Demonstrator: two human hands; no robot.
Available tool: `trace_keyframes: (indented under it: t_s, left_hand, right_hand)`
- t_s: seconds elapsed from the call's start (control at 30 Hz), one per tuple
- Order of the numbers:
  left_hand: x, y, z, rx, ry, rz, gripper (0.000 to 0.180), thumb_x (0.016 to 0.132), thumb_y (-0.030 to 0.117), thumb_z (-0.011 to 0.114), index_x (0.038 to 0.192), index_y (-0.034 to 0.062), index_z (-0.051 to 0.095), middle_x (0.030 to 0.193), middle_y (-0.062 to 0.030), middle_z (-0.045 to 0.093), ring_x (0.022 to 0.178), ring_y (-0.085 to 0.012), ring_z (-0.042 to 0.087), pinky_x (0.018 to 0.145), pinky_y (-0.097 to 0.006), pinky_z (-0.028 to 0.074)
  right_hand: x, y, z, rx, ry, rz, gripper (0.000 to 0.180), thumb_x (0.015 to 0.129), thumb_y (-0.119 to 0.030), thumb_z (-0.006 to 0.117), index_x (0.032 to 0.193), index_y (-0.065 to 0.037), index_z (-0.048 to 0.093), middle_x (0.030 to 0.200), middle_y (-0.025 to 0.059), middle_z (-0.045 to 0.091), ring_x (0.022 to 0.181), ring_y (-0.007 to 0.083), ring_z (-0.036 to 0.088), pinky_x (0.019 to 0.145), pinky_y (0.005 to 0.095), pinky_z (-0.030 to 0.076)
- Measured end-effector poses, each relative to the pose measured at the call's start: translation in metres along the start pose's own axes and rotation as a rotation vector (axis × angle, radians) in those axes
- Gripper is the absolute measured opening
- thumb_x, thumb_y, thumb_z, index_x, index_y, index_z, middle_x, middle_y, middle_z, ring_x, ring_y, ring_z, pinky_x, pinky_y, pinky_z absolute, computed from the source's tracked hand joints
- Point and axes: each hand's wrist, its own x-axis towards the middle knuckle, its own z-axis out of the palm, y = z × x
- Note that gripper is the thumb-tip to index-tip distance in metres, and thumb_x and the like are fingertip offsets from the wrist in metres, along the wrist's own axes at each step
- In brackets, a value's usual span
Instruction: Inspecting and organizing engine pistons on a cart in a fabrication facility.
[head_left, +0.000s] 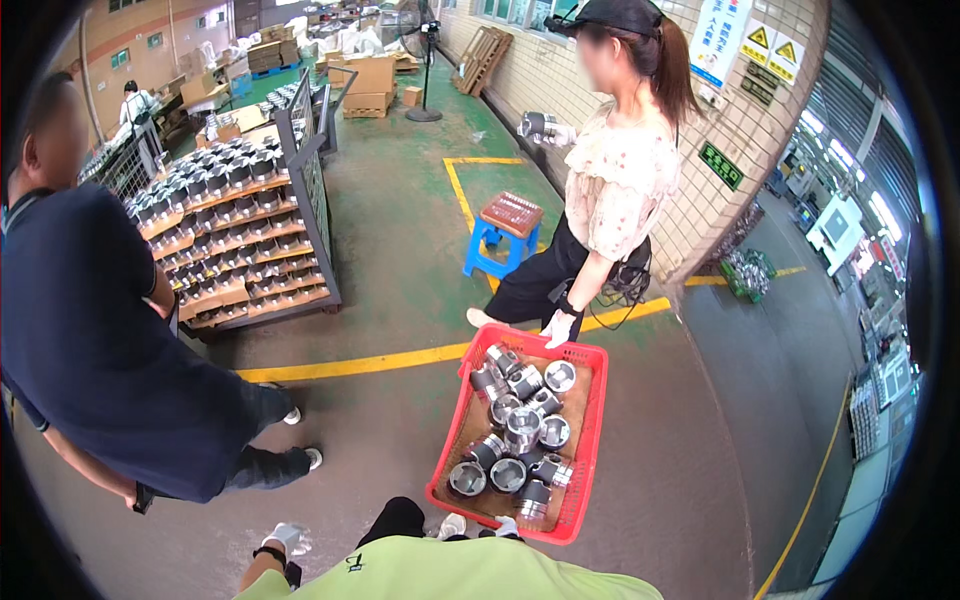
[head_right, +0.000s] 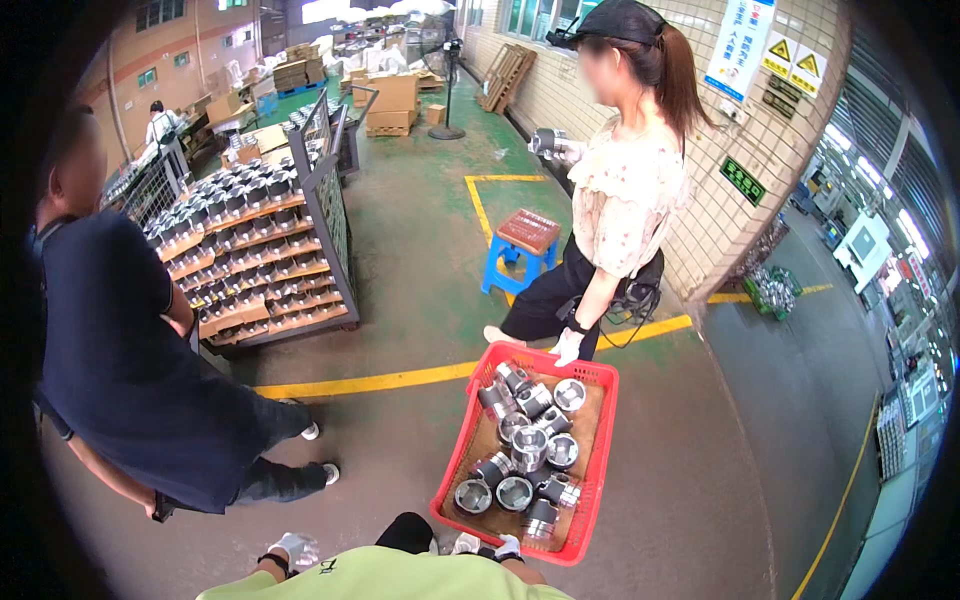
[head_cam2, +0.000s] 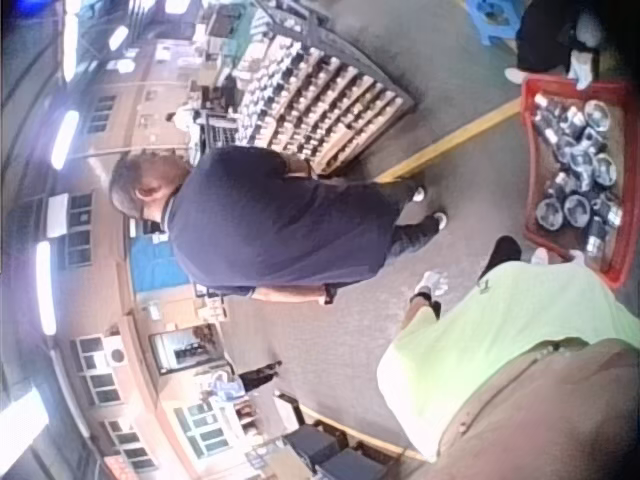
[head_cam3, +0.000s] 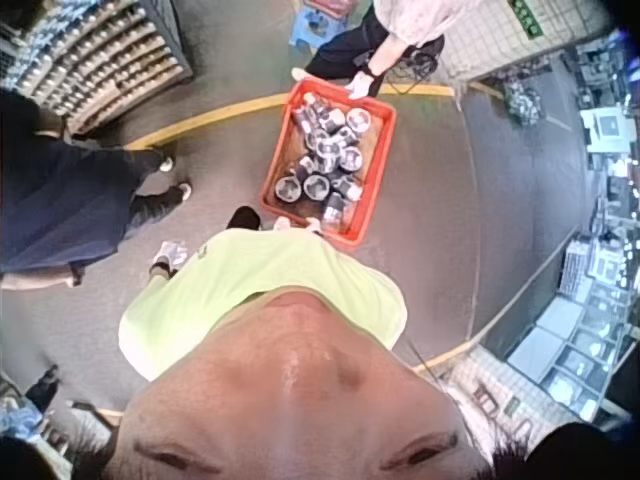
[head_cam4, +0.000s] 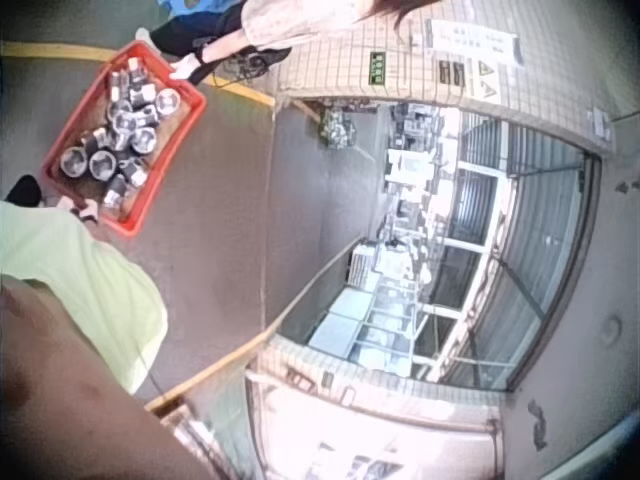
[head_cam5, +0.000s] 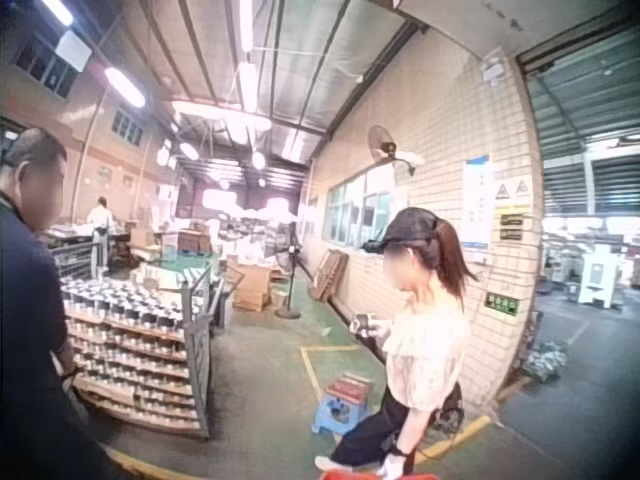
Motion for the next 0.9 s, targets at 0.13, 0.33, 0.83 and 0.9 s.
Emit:
trace_keyframes:
  t_s: [0.13, 0.33, 0.83, 0.9]
  left_hand:
    - [-0.042, 0.033, 0.032, 0.132, 0.001, -0.207, 0.032, 0.099, 0.017, 0.046, 0.122, 0.0024, 0.063, 0.113, -0.0157, 0.07, 0.097, -0.03, 0.07, 0.077, -0.039, 0.058]
    - [0.058, 0.119, 0.03, 0.495, -0.177, 0.086, 0.032, 0.1, 0.015, 0.042, 0.119, -0.0013, 0.062, 0.111, -0.0178, 0.069, 0.096, -0.0306, 0.069, 0.075, -0.039, 0.059]
    - [0.08, 0.313, -0.007, -0.16, -0.001, 0.08, 0.025, 0.087, 0.009, 0.055, 0.111, 0.0055, 0.063, 0.084, -0.0087, 0.067, 0.074, -0.0236, 0.067, 0.06, -0.032, 0.054]
    - [0.088, 0.264, -0.017, -0.21, 0.02, 0.011, 0.026, 0.089, 0.015, 0.051, 0.11, 0.005, 0.063, 0.083, -0.0114, 0.066, 0.072, -0.0272, 0.065, 0.06, -0.036, 0.053]
  right_hand:
    - [-0.036, -0.052, 0.028, -0.506, 0.018, -0.266, 0.028, 0.084, -0.01, 0.056, 0.11, 0.0, 0.052, 0.116, 0.0267, 0.056, 0.107, 0.0497, 0.053, 0.096, 0.0653, 0.041]
    - [-0.054, -0.156, 0.156, -0.638, -0.025, -0.385, 0.026, 0.084, -0.01, 0.056, 0.109, -0.001, 0.052, 0.111, 0.026, 0.057, 0.104, 0.0483, 0.054, 0.093, 0.0643, 0.042]
    - [-0.06, -0.193, 0.193, -0.196, 0.006, -0.106, 0.028, 0.084, -0.011, 0.056, 0.11, -0.002, 0.05, 0.111, 0.0264, 0.057, 0.102, 0.0488, 0.054, 0.091, 0.0637, 0.043]
    - [-0.038, -0.176, 0.215, -0.136, -0.031, -0.037, 0.029, 0.084, -0.012, 0.056, 0.11, -0.002, 0.05, 0.111, 0.0264, 0.057, 0.101, 0.0488, 0.054, 0.091, 0.0636, 0.043]
